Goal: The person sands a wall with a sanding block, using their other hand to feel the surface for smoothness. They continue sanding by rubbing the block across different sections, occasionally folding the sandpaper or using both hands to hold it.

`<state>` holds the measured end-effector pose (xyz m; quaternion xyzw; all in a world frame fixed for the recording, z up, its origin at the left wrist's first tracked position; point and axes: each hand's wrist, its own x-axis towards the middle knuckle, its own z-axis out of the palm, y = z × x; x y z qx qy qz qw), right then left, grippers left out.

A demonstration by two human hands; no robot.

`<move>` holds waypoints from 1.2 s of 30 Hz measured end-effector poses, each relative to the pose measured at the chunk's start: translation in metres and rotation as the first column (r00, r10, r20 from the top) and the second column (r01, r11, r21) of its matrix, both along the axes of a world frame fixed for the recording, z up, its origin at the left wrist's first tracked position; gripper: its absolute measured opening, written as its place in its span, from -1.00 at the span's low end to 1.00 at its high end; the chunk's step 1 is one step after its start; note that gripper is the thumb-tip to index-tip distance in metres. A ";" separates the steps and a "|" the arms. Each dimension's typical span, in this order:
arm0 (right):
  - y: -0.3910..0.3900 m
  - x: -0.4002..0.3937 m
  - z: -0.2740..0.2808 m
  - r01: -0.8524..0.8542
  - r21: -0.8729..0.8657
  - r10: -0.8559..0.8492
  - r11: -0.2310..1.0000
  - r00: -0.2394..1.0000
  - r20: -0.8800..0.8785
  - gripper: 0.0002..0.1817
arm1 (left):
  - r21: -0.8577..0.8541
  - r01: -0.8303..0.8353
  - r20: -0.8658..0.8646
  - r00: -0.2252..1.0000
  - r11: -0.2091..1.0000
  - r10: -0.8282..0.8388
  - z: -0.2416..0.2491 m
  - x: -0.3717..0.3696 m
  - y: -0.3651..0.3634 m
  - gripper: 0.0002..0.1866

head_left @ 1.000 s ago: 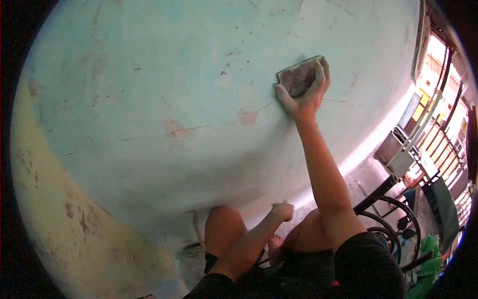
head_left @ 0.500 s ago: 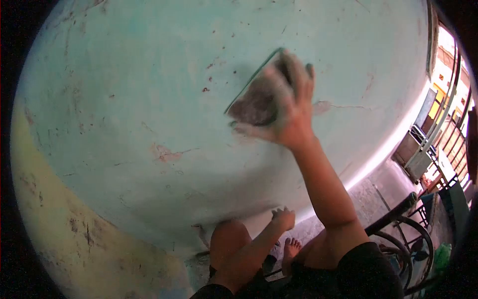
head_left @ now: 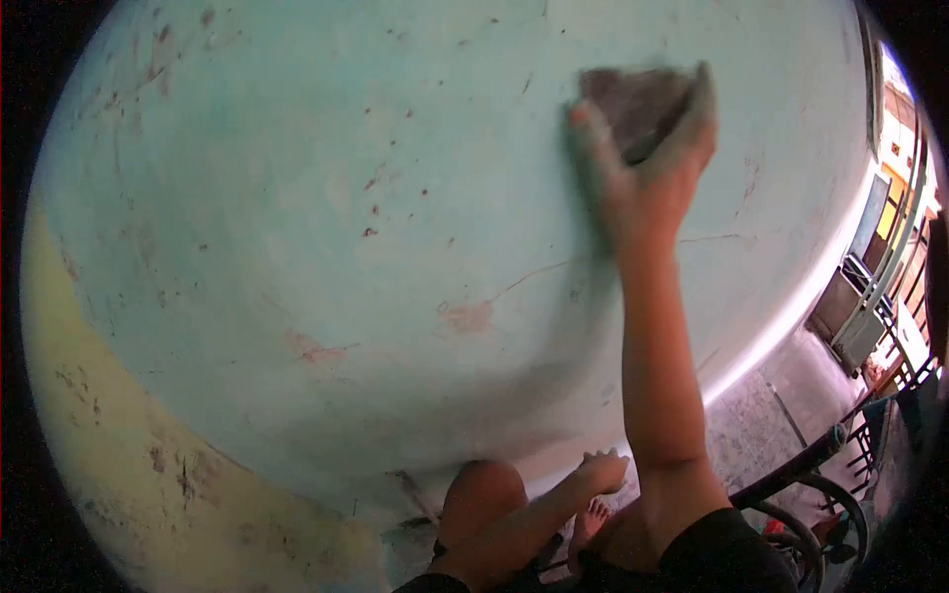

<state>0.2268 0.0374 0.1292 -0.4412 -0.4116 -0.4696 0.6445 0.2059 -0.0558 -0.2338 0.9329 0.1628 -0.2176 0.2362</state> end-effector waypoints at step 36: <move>-0.014 0.013 -0.038 -0.002 -0.185 0.035 0.983 0.984 0.176 0.30 | 0.030 0.028 -0.047 0.999 0.999 -0.026 -0.115 -0.061 0.101 -0.42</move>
